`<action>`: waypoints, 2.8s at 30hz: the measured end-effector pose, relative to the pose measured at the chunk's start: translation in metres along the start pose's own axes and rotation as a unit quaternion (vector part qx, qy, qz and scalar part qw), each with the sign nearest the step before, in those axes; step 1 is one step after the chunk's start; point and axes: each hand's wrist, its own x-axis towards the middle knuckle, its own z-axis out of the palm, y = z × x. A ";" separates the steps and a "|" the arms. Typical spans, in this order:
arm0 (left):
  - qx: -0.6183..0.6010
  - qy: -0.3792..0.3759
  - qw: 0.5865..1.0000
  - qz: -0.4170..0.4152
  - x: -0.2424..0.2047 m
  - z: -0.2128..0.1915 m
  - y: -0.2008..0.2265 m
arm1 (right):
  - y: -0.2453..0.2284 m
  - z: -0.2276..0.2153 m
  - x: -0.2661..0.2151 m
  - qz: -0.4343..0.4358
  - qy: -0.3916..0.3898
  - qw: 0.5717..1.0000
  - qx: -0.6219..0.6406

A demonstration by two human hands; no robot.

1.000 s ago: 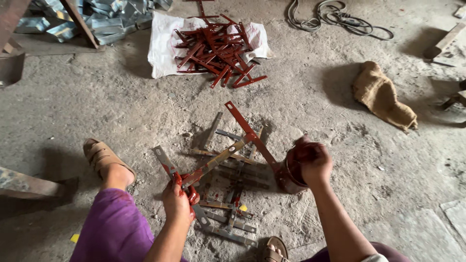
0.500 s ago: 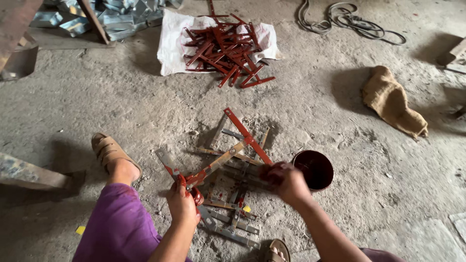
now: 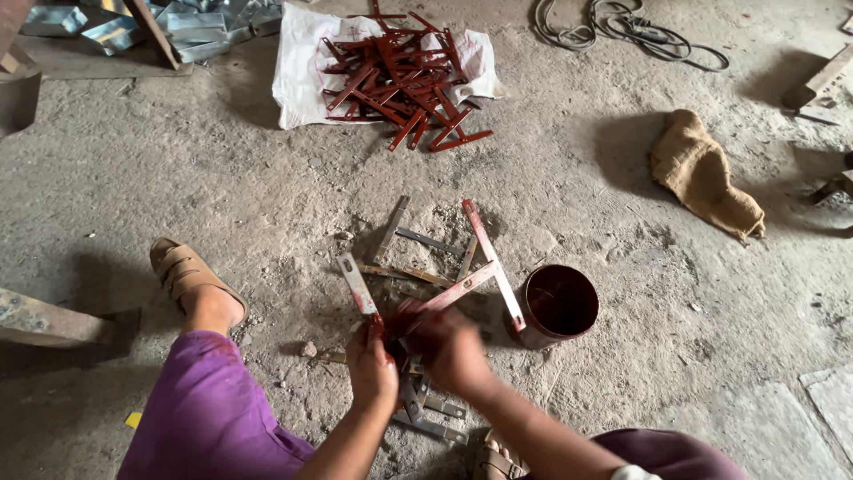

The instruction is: The person sits on the floor and repeatedly picks up unpainted metal brackets, applies red paint using a cloth, and places the painted brackets onto a white sack. The process is repeated for multiple brackets.

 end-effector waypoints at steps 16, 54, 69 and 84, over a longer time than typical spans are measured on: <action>-0.258 -0.024 0.946 -0.194 -0.012 0.008 0.003 | 0.024 -0.033 0.019 0.038 -0.014 0.933 -0.358; -0.151 -0.149 0.971 0.112 -0.024 -0.018 -0.097 | -0.009 0.030 -0.002 -0.237 -0.080 0.940 -0.232; 0.042 -0.203 0.917 0.342 -0.014 -0.033 0.014 | -0.010 -0.019 0.053 0.002 0.033 0.988 -0.150; -0.144 -0.135 0.972 -0.130 0.005 -0.027 -0.078 | 0.001 0.022 -0.001 -0.051 -0.092 0.966 -0.237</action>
